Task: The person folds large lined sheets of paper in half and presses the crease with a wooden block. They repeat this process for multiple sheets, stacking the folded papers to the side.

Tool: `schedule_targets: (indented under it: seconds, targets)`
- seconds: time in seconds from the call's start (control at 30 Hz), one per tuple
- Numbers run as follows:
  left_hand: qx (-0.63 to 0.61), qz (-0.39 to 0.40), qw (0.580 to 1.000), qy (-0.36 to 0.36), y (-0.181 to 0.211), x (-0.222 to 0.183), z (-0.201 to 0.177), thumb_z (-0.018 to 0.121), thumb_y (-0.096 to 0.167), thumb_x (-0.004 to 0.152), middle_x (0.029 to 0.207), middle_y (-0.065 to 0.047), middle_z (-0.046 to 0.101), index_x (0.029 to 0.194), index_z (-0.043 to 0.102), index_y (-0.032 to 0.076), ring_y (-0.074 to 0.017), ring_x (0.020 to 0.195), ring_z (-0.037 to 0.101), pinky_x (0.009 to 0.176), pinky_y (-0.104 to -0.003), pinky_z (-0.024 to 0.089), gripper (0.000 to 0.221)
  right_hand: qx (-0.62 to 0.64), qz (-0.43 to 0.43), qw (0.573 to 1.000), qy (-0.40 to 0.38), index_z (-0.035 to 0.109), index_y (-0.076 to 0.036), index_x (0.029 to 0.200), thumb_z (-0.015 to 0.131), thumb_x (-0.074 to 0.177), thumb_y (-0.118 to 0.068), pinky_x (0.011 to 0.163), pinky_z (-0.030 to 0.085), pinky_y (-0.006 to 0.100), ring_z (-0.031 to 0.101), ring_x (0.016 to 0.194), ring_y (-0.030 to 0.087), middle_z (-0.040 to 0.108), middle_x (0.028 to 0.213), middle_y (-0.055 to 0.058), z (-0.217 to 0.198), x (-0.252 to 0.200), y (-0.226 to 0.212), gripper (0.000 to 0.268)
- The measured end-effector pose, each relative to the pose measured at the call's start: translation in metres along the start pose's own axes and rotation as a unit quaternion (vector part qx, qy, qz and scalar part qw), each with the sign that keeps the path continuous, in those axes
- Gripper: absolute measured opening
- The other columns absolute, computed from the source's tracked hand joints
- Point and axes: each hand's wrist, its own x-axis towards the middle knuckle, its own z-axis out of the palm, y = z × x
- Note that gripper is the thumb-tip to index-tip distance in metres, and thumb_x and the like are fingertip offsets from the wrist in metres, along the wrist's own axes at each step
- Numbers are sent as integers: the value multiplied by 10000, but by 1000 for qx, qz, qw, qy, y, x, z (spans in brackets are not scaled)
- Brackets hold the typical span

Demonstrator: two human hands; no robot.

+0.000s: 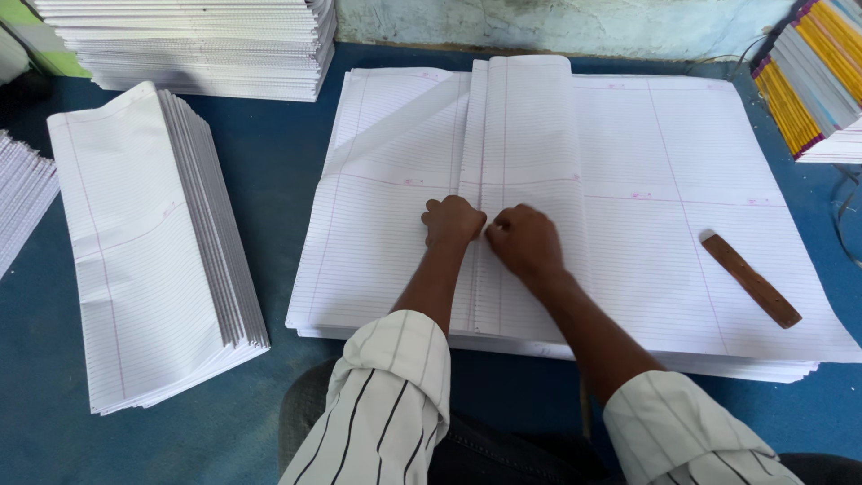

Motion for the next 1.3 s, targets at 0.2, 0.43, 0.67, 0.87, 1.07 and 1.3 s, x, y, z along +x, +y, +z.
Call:
schedule_targets:
  seconds: [0.2, 0.43, 0.67, 0.87, 1.07, 1.3]
  targets:
    - [98, 140, 984, 51, -21, 39, 17, 648, 292, 893, 972, -137, 725, 873, 726, 20, -300, 1042, 613, 803, -454, 569, 283, -84, -15, 990, 109, 682, -27, 1242, 745, 838, -280, 1003, 468, 532, 512, 1241, 365, 551, 1325, 209, -35, 1, 40, 480]
    - [26, 167, 980, 103, -44, 76, 33, 696, 227, 826, 830, -155, 730, 829, 692, 21, -292, 756, 712, 648, -437, 594, 206, 116, 137, 983, -27, 257, -74, 1576, 532, 957, -482, 1164, 343, 533, 292, 1484, 367, 275, 1598, 213, -46, 7, 66, 791]
    - [-11, 202, 966, 162, -50, 63, 32, 742, 102, 781, 798, -157, 720, 870, 649, 9, -292, 763, 719, 654, -431, 588, 159, 97, 89, 990, -54, 102, -73, 1616, 369, 1025, -489, 1253, 121, 487, 57, 1575, 346, 95, 1692, 202, -26, 10, 86, 771]
    - [-54, 157, 977, 135, -47, 38, 17, 817, 100, 784, 895, -142, 748, 904, 711, 12, -273, 848, 738, 728, -385, 604, 183, 70, 68, 994, -38, 101, -71, 1623, 341, 1041, -465, 1267, 35, 508, 49, 1588, 345, 99, 1692, 219, -15, 13, 94, 743]
    - [-86, 145, 975, 143, -47, 23, 11, 828, 98, 792, 941, -122, 771, 986, 759, 38, -245, 883, 755, 762, -357, 621, 214, 23, 51, 998, -40, 88, -54, 1618, 336, 1043, -446, 1254, 40, 528, 48, 1574, 362, 76, 1681, 252, -9, 12, 95, 739]
    - [-99, 146, 973, 151, -50, 20, 11, 821, 117, 807, 955, -93, 787, 1001, 785, 77, -220, 879, 758, 764, -348, 615, 201, -11, 37, 998, -40, 90, -32, 1613, 348, 1053, -435, 1250, 57, 543, 72, 1564, 394, 74, 1674, 274, -7, 11, 92, 736]
